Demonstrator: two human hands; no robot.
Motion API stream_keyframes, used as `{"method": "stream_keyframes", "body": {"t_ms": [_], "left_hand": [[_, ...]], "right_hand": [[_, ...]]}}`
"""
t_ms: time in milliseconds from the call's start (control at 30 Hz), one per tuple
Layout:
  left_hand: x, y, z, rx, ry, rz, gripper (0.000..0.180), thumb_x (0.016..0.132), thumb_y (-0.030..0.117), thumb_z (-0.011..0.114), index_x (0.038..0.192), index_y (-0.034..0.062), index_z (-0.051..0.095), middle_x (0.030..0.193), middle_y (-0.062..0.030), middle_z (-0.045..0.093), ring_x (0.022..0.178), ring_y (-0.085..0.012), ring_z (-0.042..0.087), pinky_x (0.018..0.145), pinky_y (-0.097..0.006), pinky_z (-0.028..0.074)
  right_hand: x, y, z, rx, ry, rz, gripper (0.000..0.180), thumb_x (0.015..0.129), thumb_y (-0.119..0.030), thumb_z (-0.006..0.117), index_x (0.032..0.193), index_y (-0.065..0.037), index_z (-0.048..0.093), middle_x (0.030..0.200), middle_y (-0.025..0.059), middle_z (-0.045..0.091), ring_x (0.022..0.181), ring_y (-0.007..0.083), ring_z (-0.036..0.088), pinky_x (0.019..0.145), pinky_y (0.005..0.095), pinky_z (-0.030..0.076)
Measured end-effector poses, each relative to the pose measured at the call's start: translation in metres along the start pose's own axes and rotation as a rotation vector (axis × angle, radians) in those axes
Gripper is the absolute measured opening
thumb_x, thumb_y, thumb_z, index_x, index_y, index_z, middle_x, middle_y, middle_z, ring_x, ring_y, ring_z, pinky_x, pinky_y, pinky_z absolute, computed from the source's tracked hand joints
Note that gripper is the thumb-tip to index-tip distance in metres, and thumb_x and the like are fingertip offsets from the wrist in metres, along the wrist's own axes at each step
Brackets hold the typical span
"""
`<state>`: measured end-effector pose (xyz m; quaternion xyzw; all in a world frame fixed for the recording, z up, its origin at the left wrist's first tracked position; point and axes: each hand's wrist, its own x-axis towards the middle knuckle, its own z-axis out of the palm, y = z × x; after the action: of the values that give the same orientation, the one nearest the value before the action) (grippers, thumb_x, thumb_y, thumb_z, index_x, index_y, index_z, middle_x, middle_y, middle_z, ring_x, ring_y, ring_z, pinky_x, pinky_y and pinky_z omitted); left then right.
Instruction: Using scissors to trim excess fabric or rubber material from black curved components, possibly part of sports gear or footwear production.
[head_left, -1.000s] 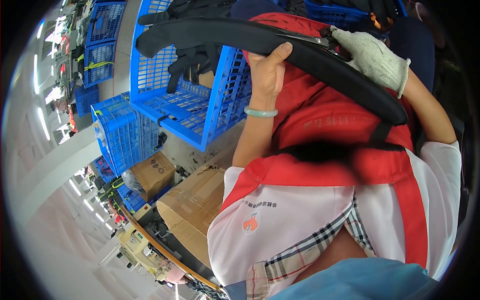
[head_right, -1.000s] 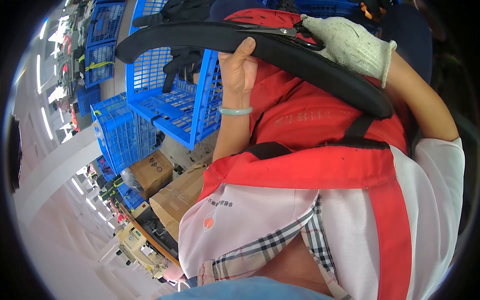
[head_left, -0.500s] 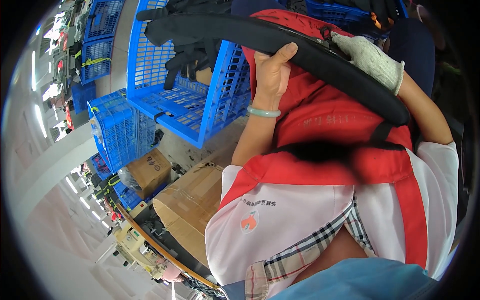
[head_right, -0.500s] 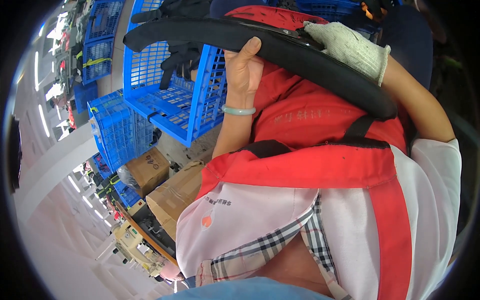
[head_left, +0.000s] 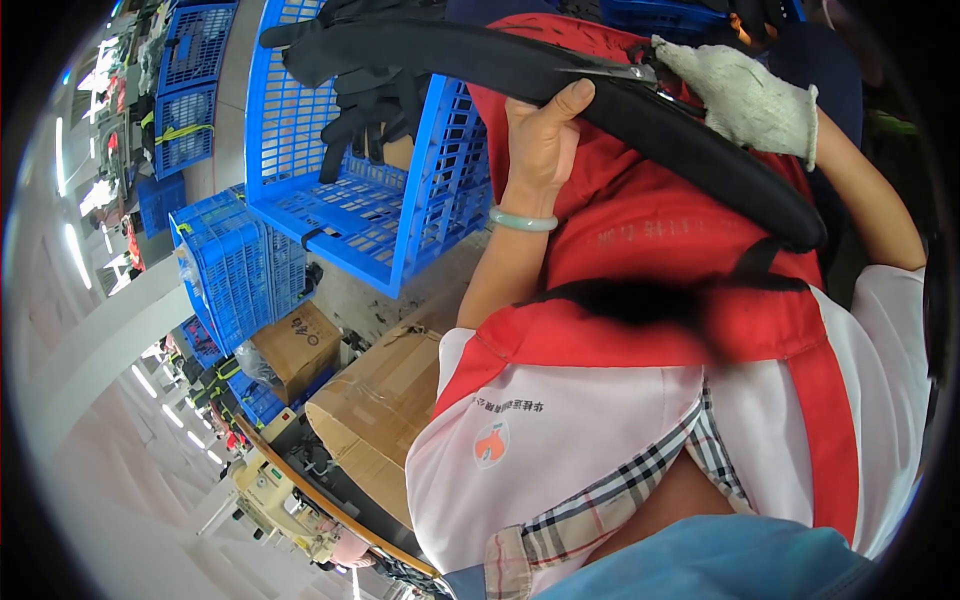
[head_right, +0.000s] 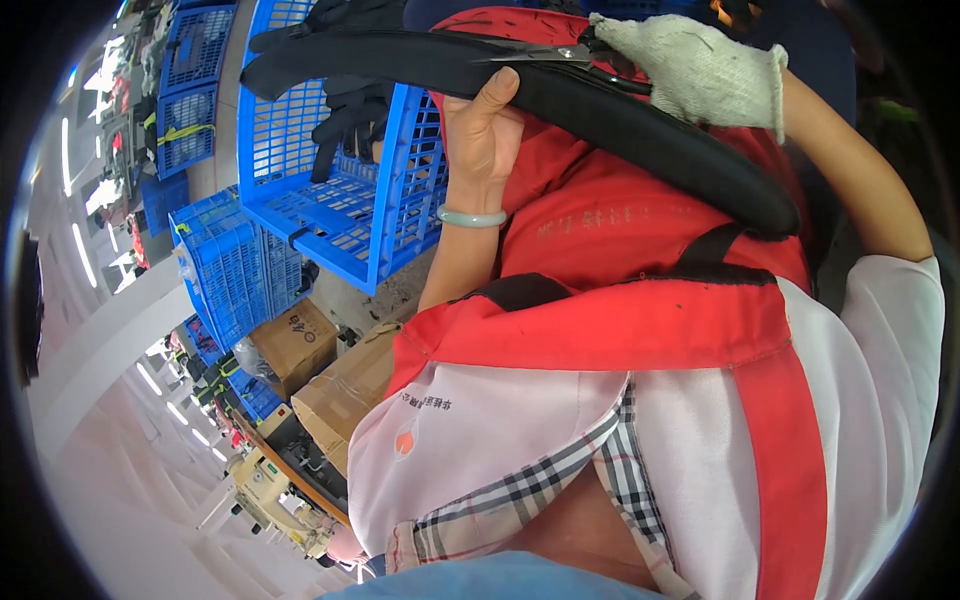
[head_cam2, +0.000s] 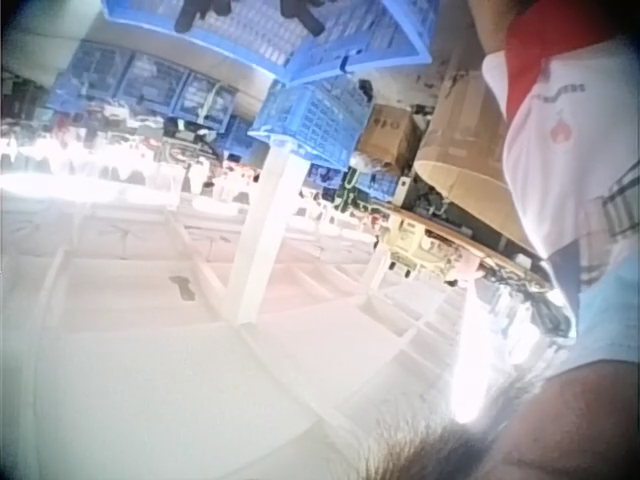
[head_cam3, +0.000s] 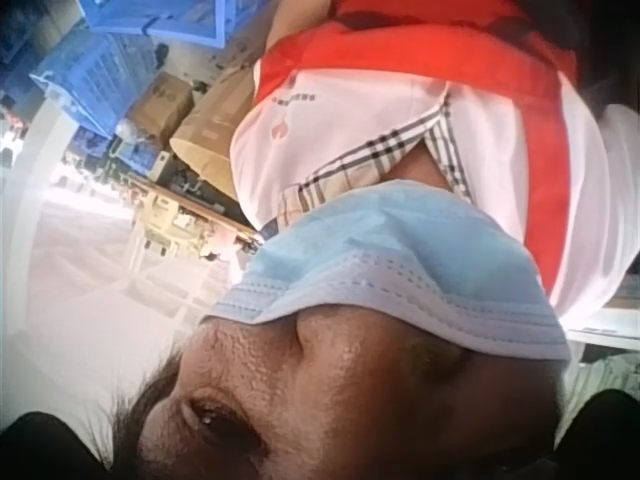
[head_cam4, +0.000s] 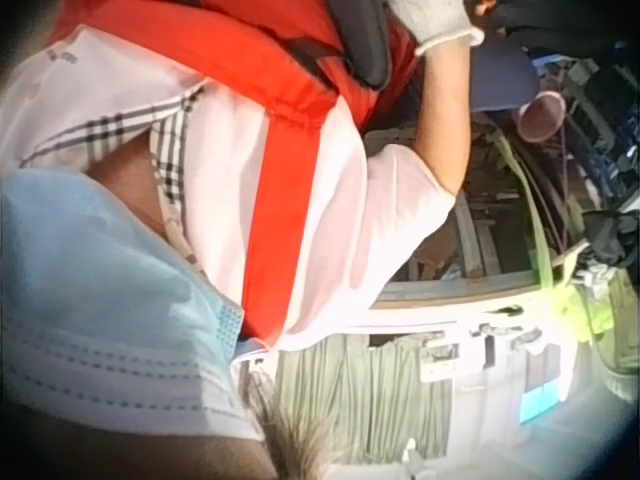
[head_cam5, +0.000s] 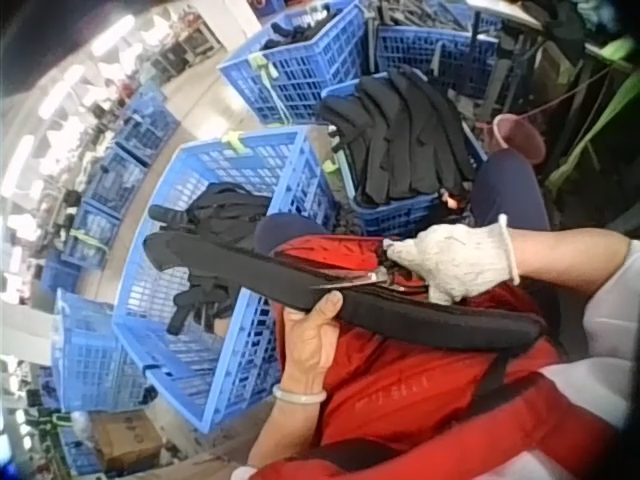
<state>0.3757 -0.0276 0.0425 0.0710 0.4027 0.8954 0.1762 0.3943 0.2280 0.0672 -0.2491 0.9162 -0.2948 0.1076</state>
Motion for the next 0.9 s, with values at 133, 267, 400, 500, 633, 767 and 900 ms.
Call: {"method": "stream_keyframes", "body": {"t_ms": [133, 267, 400, 500, 633, 767, 900], "left_hand": [[-0.001, 0.000, -0.004, 0.015, 0.004, 0.020, 0.033, 0.080, -0.007, 0.066, 0.110, 0.0055, 0.061, 0.107, -0.0051, 0.064, 0.100, -0.0175, 0.059, 0.094, -0.031, 0.045], [-0.003, -0.004, -0.004, -0.015, 0.030, 0.000, 0.034, 0.080, -0.007, 0.065, 0.112, 0.0063, 0.061, 0.108, -0.0048, 0.063, 0.101, -0.0171, 0.059, 0.095, -0.030, 0.045], [-0.003, -0.002, -0.006, -0.017, 0.014, 0.022, 0.037, 0.080, -0.008, 0.065, 0.114, 0.0066, 0.059, 0.109, -0.0046, 0.063, 0.102, -0.0173, 0.059, 0.095, -0.031, 0.045], [-0.002, 0.001, -0.004, 0.017, -0.004, 0.034, 0.036, 0.082, -0.005, 0.065, 0.115, 0.0067, 0.058, 0.110, -0.0047, 0.062, 0.102, -0.0179, 0.059, 0.096, -0.032, 0.045], [0.002, 0.017, -0.010, -0.116, 0.043, -0.029, 0.032, 0.084, 0.002, 0.065, 0.115, 0.0077, 0.058, 0.109, -0.0055, 0.062, 0.104, -0.0197, 0.059, 0.096, -0.036, 0.046], [0.004, 0.015, -0.008, -0.052, 0.041, 0.043, 0.034, 0.084, -0.001, 0.064, 0.116, 0.0071, 0.057, 0.109, -0.0057, 0.062, 0.101, -0.0202, 0.060, 0.094, -0.037, 0.048], [0.002, 0.012, 0.001, -0.015, 0.050, 0.074, 0.036, 0.082, -0.006, 0.064, 0.115, 0.0065, 0.058, 0.107, -0.0063, 0.062, 0.099, -0.0201, 0.061, 0.093, -0.035, 0.049]], "right_hand": [[0.002, -0.020, 0.000, -0.055, 0.013, -0.030, 0.056, 0.081, -0.014, 0.061, 0.131, 0.001, 0.042, 0.102, 0.0233, 0.059, 0.091, 0.0374, 0.059, 0.079, 0.0394, 0.048], [0.003, -0.020, 0.001, 0.092, -0.044, 0.044, 0.041, 0.081, -0.016, 0.060, 0.116, 0.002, 0.049, 0.091, 0.0232, 0.059, 0.088, 0.0397, 0.058, 0.075, 0.0424, 0.046], [0.012, -0.021, -0.002, 0.034, -0.059, 0.074, 0.033, 0.082, -0.015, 0.059, 0.108, 0.001, 0.050, 0.087, 0.0219, 0.059, 0.084, 0.0392, 0.058, 0.071, 0.0422, 0.045], [0.012, -0.019, 0.005, 0.125, -0.060, 0.098, 0.028, 0.084, -0.015, 0.057, 0.105, 0.001, 0.051, 0.088, 0.0214, 0.059, 0.086, 0.0384, 0.059, 0.072, 0.0412, 0.045], [0.007, -0.013, 0.024, 0.188, 0.152, -0.017, 0.026, 0.086, -0.015, 0.055, 0.106, 0.002, 0.052, 0.089, 0.0211, 0.060, 0.087, 0.0376, 0.060, 0.072, 0.0409, 0.046], [0.018, -0.020, 0.018, 0.061, 0.012, 0.094, 0.037, 0.087, -0.012, 0.053, 0.121, 0.000, 0.048, 0.093, 0.0223, 0.060, 0.090, 0.0370, 0.060, 0.075, 0.0409, 0.047], [0.018, -0.020, 0.019, -0.107, 0.178, -0.054, 0.057, 0.079, -0.013, 0.062, 0.131, -0.001, 0.042, 0.092, 0.0169, 0.058, 0.086, 0.0328, 0.058, 0.076, 0.0387, 0.047]]}}
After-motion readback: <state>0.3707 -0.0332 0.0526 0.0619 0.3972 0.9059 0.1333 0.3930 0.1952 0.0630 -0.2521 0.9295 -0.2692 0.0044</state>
